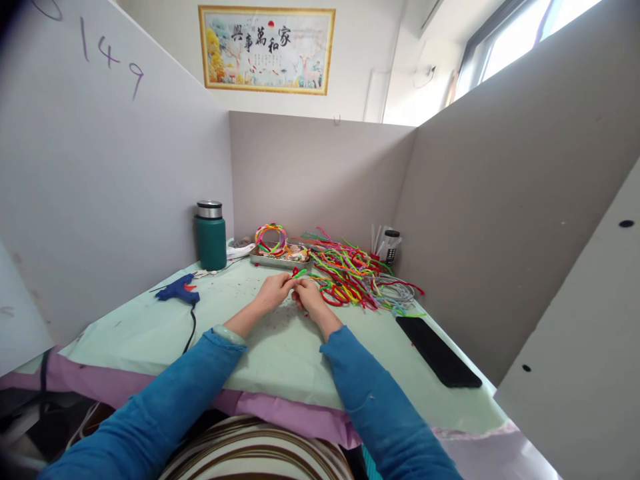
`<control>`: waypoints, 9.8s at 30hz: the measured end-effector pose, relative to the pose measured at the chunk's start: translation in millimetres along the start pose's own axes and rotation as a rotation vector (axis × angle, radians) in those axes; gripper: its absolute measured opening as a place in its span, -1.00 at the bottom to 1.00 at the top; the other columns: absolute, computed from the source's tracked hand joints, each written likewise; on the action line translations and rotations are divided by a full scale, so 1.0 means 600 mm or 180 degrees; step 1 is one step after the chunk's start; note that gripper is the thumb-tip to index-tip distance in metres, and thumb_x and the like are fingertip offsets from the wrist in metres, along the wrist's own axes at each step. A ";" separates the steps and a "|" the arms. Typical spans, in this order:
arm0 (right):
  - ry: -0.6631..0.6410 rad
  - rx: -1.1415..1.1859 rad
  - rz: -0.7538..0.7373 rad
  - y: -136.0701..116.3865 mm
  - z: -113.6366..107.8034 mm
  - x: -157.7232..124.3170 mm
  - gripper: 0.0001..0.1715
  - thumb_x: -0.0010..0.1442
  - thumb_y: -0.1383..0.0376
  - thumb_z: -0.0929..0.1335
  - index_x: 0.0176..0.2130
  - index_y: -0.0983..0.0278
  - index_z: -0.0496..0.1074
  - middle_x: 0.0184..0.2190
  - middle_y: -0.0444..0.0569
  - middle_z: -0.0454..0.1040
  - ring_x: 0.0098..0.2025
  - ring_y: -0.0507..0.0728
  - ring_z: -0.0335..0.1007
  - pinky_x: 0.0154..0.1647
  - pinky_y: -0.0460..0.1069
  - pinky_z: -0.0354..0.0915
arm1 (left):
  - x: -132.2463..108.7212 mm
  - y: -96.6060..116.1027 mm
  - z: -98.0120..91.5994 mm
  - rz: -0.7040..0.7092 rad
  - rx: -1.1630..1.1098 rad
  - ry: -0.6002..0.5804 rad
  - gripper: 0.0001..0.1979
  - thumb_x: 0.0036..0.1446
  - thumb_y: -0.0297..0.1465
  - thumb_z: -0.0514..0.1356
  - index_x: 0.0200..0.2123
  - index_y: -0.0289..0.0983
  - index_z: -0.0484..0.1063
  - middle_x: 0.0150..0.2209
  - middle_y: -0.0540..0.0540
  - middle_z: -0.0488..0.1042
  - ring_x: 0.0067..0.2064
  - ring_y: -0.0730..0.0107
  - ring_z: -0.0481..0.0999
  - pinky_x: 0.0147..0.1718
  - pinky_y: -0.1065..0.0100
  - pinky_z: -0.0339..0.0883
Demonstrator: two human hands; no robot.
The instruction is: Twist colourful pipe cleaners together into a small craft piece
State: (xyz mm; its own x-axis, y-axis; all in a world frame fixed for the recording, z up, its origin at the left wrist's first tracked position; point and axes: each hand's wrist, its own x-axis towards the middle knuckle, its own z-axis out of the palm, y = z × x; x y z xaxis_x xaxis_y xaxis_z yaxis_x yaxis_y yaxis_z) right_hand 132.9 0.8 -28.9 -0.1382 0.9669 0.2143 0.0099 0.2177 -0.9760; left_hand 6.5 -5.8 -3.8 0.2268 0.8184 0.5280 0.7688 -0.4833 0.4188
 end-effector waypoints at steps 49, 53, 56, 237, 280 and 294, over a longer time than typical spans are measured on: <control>-0.0216 0.1440 0.0570 0.003 -0.016 0.009 -0.79 -0.12 0.33 0.38 -0.50 0.28 0.21 -0.65 -0.24 0.22 -0.68 -0.10 0.01 -0.68 -0.15 -0.08 | -0.003 0.012 -0.010 0.0155 -0.1031 -0.0310 -0.72 0.11 -0.31 -0.02 -0.52 -0.30 0.37 -0.63 0.06 0.31 -0.51 0.53 0.27 -0.48 0.49 0.12; -0.0286 0.1490 0.0483 -0.008 -0.016 0.000 -0.72 -0.14 0.27 0.44 -0.46 0.28 0.26 -0.60 -0.24 0.26 -0.67 -0.12 0.03 -0.68 -0.16 -0.06 | -0.003 0.010 -0.014 0.0000 -0.0755 0.0088 -0.73 0.14 -0.30 -0.02 -0.41 -0.28 0.43 -0.60 0.04 0.38 -0.47 0.49 0.32 -0.43 0.48 0.14; -0.0321 0.1504 0.0393 -0.014 -0.015 -0.005 -0.68 -0.14 0.23 0.45 -0.44 0.27 0.26 -0.60 -0.24 0.27 -0.67 -0.11 0.05 -0.67 -0.15 -0.05 | -0.003 0.007 -0.012 -0.0052 -0.0518 0.0226 -0.72 0.16 -0.27 -0.01 -0.33 -0.26 0.45 -0.53 0.00 0.44 -0.44 0.47 0.36 -0.41 0.48 0.13; 0.0825 -0.2359 -0.1342 -0.002 -0.003 -0.008 -0.66 0.16 0.15 0.27 -0.54 0.28 0.37 -0.59 -0.05 0.41 -0.50 0.07 0.29 -0.45 -0.06 0.10 | 0.004 -0.007 -0.011 -0.0635 0.0106 -0.0134 -0.73 0.05 -0.35 0.06 -0.29 -0.23 0.54 -0.30 -0.13 0.56 -0.24 0.30 0.48 -0.28 0.40 0.26; 0.0556 -0.0275 -0.0413 -0.007 -0.002 -0.003 -0.55 0.05 -0.06 0.27 -0.53 0.27 0.27 -0.69 -0.18 0.25 -0.73 -0.06 0.01 -0.71 -0.10 -0.05 | 0.004 -0.007 -0.006 -0.0374 -0.0196 -0.0031 -0.70 0.09 -0.21 0.05 -0.36 -0.26 0.50 -0.48 -0.03 0.48 -0.44 0.45 0.33 -0.48 0.46 0.04; 0.0154 0.0866 0.0012 -0.005 -0.010 0.000 -0.57 -0.14 0.06 0.42 -0.53 0.27 0.19 -0.68 -0.26 0.20 -0.74 -0.13 -0.04 -0.72 -0.14 -0.13 | 0.006 -0.005 -0.008 -0.0623 -0.1120 -0.0521 -0.66 0.06 -0.25 0.00 -0.55 -0.33 0.44 -0.69 0.05 0.29 -0.58 0.53 0.24 -0.54 0.47 0.07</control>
State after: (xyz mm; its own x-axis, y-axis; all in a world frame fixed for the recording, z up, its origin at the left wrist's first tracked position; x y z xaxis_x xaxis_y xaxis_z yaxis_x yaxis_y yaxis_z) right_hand 138.8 1.2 -25.9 -0.0911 0.9743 0.2058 -0.2569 0.1767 -0.9502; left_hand 2.4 -3.0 0.5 0.2105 0.9300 0.3014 0.5626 -0.3674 0.7406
